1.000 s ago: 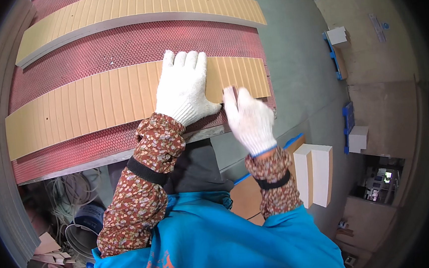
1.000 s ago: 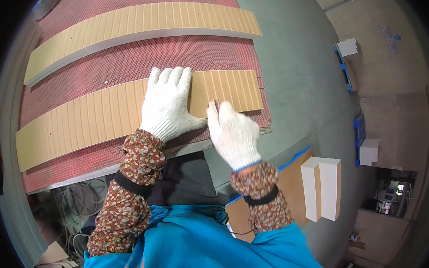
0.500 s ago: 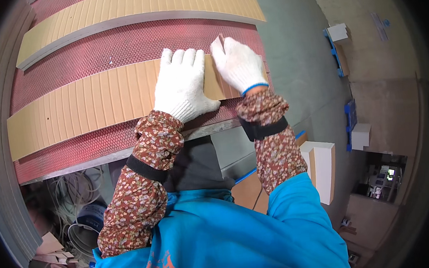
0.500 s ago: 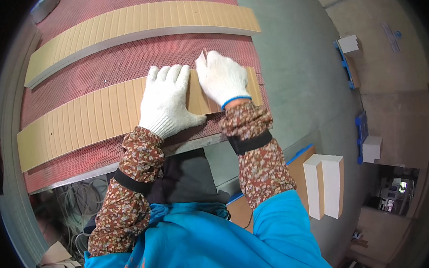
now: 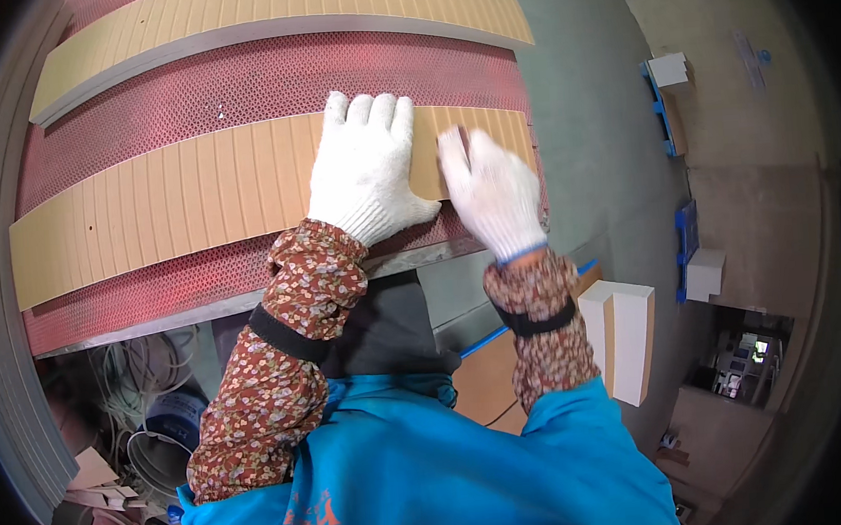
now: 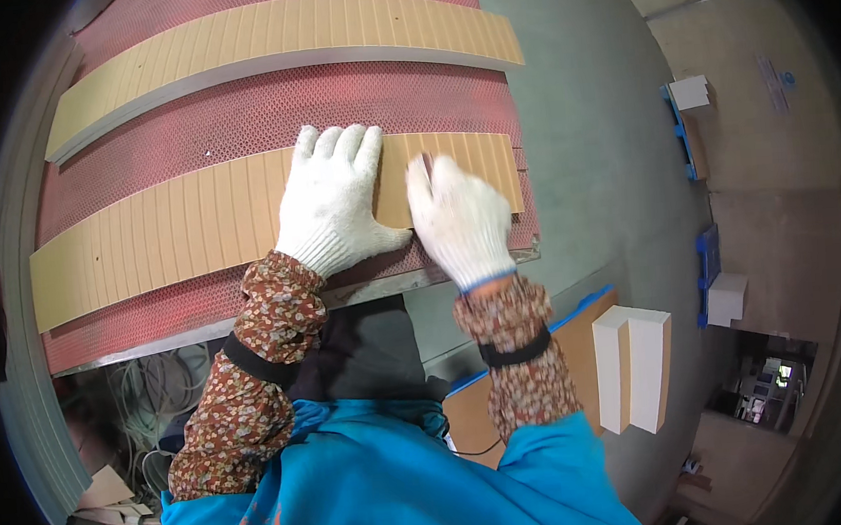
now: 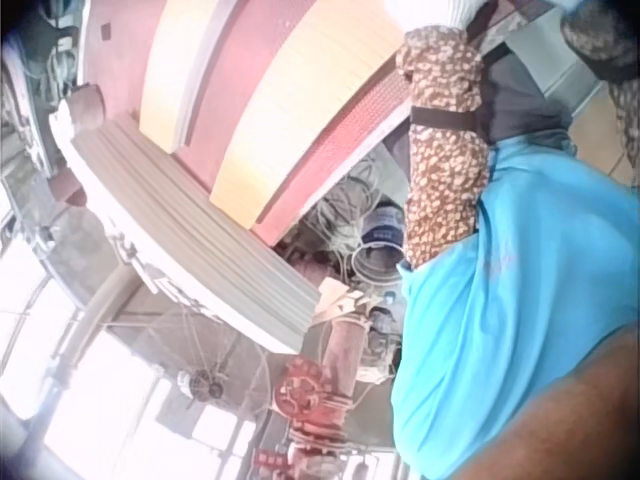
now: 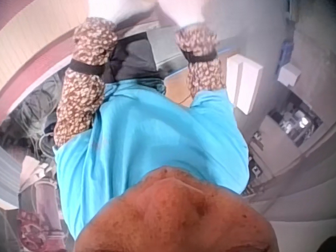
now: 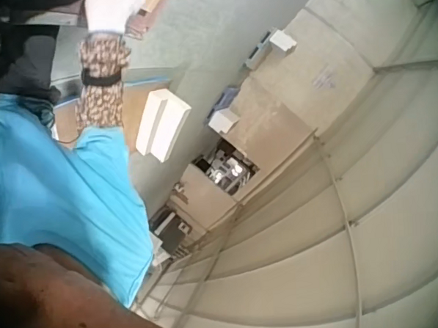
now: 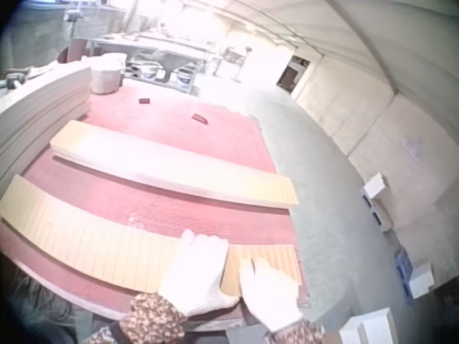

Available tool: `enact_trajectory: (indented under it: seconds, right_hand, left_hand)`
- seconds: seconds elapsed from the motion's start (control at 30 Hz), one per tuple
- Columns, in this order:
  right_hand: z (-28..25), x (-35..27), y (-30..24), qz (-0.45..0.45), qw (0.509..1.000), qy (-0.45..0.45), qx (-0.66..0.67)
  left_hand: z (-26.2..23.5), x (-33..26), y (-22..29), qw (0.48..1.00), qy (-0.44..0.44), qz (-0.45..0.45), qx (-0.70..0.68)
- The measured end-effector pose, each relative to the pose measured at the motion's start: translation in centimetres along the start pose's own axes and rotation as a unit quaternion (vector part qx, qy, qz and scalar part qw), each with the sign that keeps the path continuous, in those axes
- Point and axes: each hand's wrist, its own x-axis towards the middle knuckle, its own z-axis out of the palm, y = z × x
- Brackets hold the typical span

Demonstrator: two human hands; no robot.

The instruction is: Sanding the surfaces and edges of slatted wood furniture components using a manual sanding block.

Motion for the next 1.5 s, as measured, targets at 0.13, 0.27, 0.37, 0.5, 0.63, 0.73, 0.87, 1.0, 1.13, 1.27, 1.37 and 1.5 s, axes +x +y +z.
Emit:
enact_trajectory:
  seconds: [0.13, 0.27, 0.37, 0.5, 0.63, 0.73, 0.87, 1.0, 1.13, 1.27, 1.37, 1.5]
  right_hand:
    - [1.3, 6.6, 0.7, -0.054, 0.998, 0.015, -0.011]
    - [2.1, 7.2, 1.4, -0.067, 0.997, 0.025, -0.023]
    - [2.0, 3.2, 1.5, -0.073, 0.996, 0.042, -0.001]
    - [-0.7, -3.0, -1.2, 0.030, 0.999, 0.012, -0.006]
    - [-1.0, -6.9, -1.1, 0.064, 0.998, 0.002, -0.001]
    - [-1.5, -7.8, -1.4, 0.018, 0.998, 0.037, 0.041]
    - [-1.5, -7.7, -1.9, 0.041, 0.999, 0.015, 0.029]
    - [-1.2, -7.7, -2.4, 0.036, 0.999, 0.007, 0.030]
    - [-0.7, -6.3, -2.1, 0.045, 0.998, -0.006, 0.033]
    - [-1.2, -1.5, -2.5, 0.035, 0.999, -0.007, 0.021]
    - [-0.1, 3.5, -2.3, 0.011, 1.000, 0.006, 0.012]
    - [2.1, 8.0, 0.9, -0.118, 0.992, 0.040, -0.035]
  left_hand:
    - [0.2, 0.2, 0.1, 1.000, -0.006, 0.005, -0.016]
    - [0.6, 0.2, 0.1, 1.000, 0.003, 0.012, -0.004]
    - [0.5, 0.1, -0.3, 1.000, 0.002, 0.016, -0.005]
    - [0.3, -0.1, -0.5, 0.999, 0.026, 0.022, 0.002]
    - [-0.6, 0.1, -0.3, 1.000, -0.013, 0.019, 0.002]
    - [-1.7, -0.6, -1.8, 0.999, -0.023, 0.036, 0.003]
    - [-3.4, -1.9, -2.7, 0.997, -0.056, -0.010, 0.061]
    - [-4.1, -2.2, -3.1, 0.993, -0.100, -0.033, 0.060]
    - [-3.5, -2.5, -3.4, 0.998, -0.026, -0.012, 0.047]
    - [-3.5, -2.2, -3.0, 0.999, -0.028, -0.017, 0.037]
    - [-3.9, -2.2, -2.9, 0.999, -0.033, -0.019, 0.031]
    - [-3.2, -1.9, -2.7, 0.999, -0.019, -0.009, 0.030]
